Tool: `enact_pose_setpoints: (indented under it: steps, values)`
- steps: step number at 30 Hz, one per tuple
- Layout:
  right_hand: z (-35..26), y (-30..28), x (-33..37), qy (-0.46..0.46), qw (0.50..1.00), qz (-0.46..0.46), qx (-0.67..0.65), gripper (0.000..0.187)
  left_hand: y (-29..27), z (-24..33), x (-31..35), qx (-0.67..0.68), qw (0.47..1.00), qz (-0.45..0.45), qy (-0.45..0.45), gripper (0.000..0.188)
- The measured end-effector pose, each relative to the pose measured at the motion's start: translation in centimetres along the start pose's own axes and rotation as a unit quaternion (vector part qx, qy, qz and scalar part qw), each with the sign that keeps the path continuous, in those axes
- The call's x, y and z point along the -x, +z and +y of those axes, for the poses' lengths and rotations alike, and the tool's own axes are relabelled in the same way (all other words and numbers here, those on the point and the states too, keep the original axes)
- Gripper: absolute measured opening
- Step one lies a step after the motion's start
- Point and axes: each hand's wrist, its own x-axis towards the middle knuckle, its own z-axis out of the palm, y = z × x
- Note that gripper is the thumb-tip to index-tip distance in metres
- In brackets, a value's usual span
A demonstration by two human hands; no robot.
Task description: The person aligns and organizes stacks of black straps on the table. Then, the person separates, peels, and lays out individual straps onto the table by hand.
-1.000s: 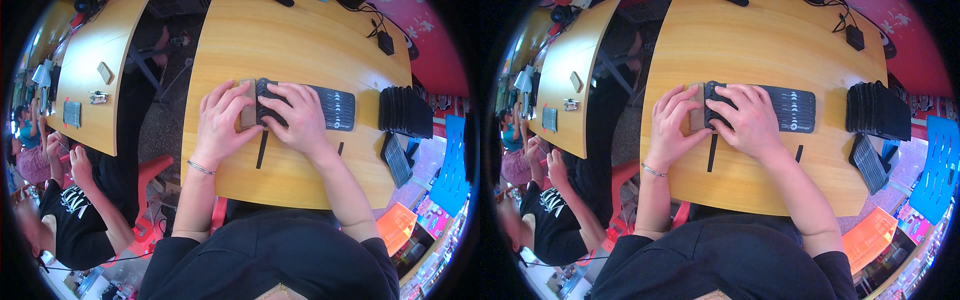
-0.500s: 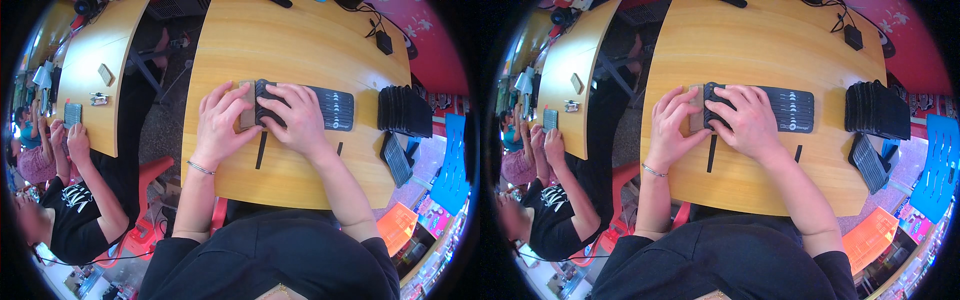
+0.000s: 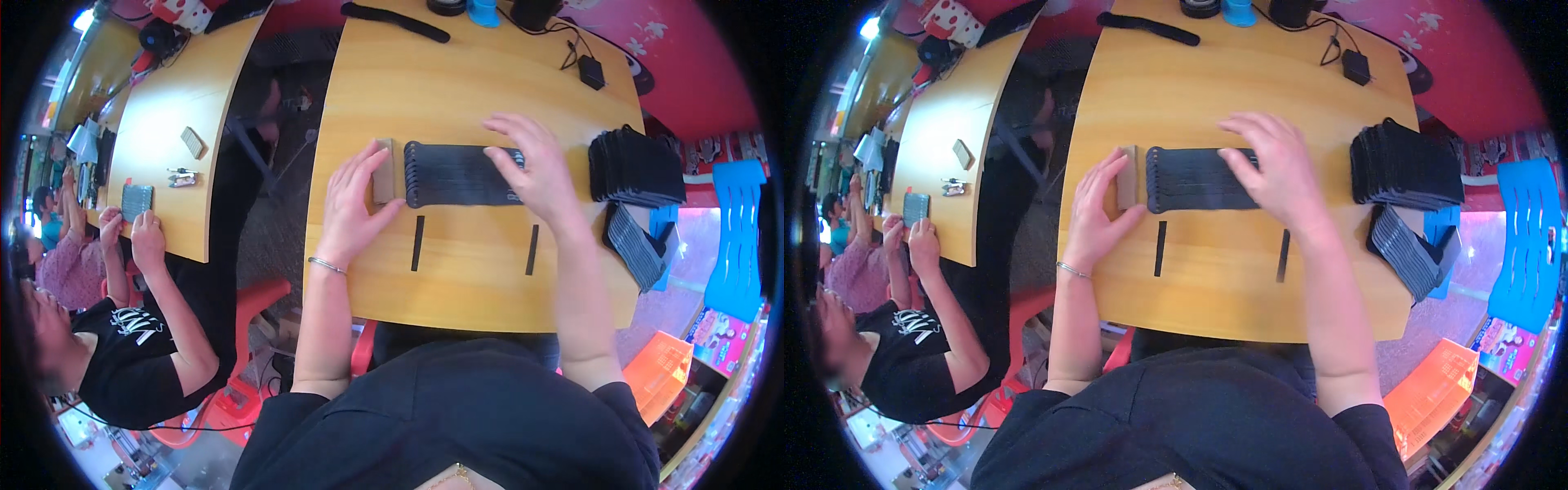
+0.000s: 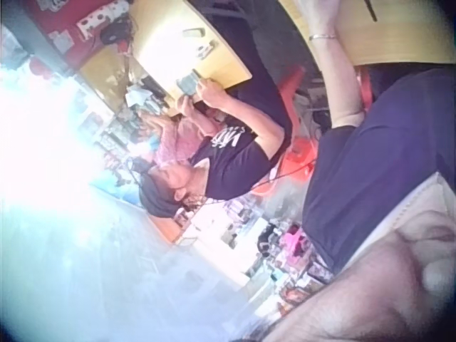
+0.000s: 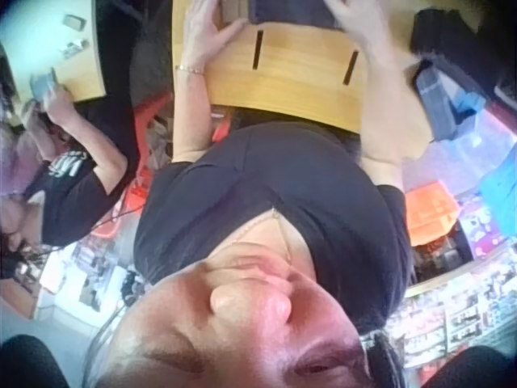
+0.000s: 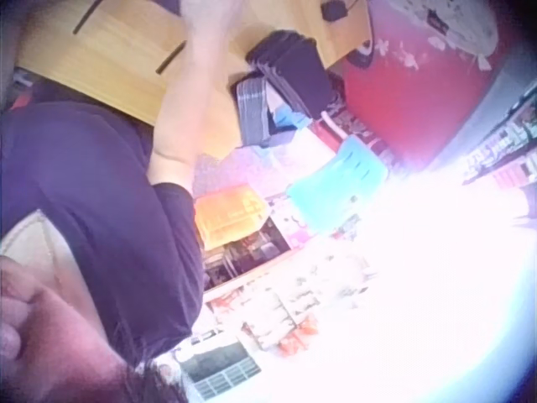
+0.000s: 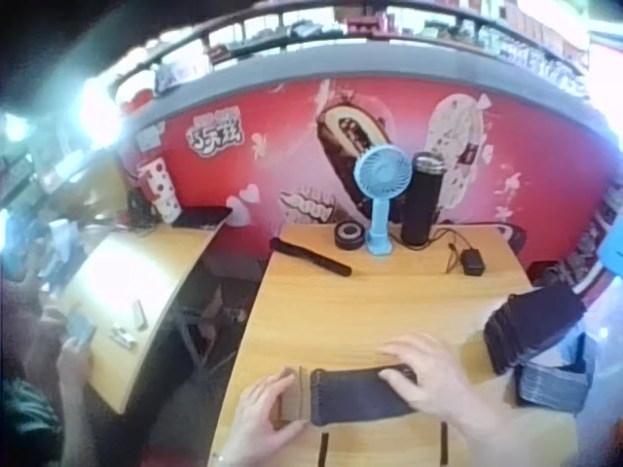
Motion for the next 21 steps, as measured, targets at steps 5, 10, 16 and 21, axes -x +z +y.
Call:
enact_pose_setpoints:
  steps: [5,10,16,21]
  values:
    - [2.0,-2.0,4.4,0.118,0.956,-0.043,0.264,0.065,0.1,0.5,0.0,-0.019,0.998,0.061,0.005,0.05]
    - [1.3,-2.1,4.8,0.181,0.972,0.002,0.152,0.073,0.8,-0.6,0.2,-0.014,0.994,0.098,0.038,0.047]
    - [-1.8,-5.5,7.0,0.091,0.995,0.01,0.026,0.033,0.2,6.5,0.0,0.066,0.991,0.111,0.017,0.053]
    - [-5.5,-12.4,11.5,0.048,0.998,0.018,-0.026,0.026,0.8,11.1,0.0,0.26,0.965,-0.029,0.0,0.035]
